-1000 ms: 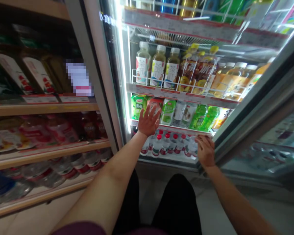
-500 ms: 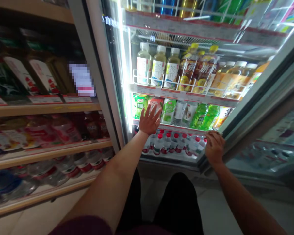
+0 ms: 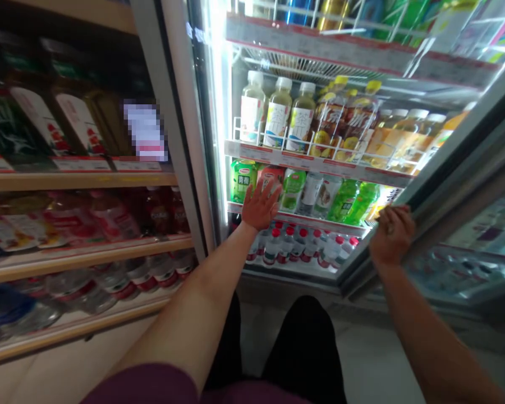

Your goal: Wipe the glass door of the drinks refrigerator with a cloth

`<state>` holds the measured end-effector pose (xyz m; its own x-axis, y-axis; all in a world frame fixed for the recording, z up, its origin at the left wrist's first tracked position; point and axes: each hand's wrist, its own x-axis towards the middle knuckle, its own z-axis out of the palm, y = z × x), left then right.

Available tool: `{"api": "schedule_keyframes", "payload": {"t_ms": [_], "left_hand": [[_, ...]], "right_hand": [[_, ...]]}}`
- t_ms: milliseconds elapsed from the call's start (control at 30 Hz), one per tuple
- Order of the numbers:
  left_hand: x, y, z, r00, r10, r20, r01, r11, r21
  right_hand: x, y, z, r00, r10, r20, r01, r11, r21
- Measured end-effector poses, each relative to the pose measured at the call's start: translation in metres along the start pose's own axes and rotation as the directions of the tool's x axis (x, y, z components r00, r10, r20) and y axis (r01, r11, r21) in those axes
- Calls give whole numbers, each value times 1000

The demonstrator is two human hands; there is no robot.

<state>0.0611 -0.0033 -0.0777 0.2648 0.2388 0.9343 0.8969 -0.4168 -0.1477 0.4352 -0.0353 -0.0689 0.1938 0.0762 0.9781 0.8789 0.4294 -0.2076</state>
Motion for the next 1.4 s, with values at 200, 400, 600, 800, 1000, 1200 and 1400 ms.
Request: {"api": "schedule_keyframes", "payload": {"t_ms": [200, 400, 600, 800, 1000, 1200, 1400], "left_hand": [[1, 2, -2, 1000, -5, 11, 5, 1000, -2], [0, 3, -2, 998, -25, 65, 27, 999, -23], [-1, 2, 0, 998, -23, 61, 26, 999, -43], [1, 4, -4, 996, -25, 90, 26, 1000, -6], [1, 3, -5, 999, -2, 52, 2, 1000, 0], [5, 4, -20, 998, -35, 53, 36, 999, -29], [63, -40, -62, 998, -23, -57, 26, 998, 56]], "right_hand": [[25, -20, 16, 998, -64, -14, 63, 998, -19], [-6, -42, 25, 885, -431, 175, 399, 897, 190], [61, -63, 55, 930, -368, 16, 360, 917, 170], [10, -109, 57, 782, -563, 266, 526, 826, 203], [86, -97, 63, 675, -648, 352, 609, 759, 229], [105, -106, 81, 815, -566, 120, 546, 821, 168], [125, -99, 57, 292, -858, 423, 734, 484, 476]]}}
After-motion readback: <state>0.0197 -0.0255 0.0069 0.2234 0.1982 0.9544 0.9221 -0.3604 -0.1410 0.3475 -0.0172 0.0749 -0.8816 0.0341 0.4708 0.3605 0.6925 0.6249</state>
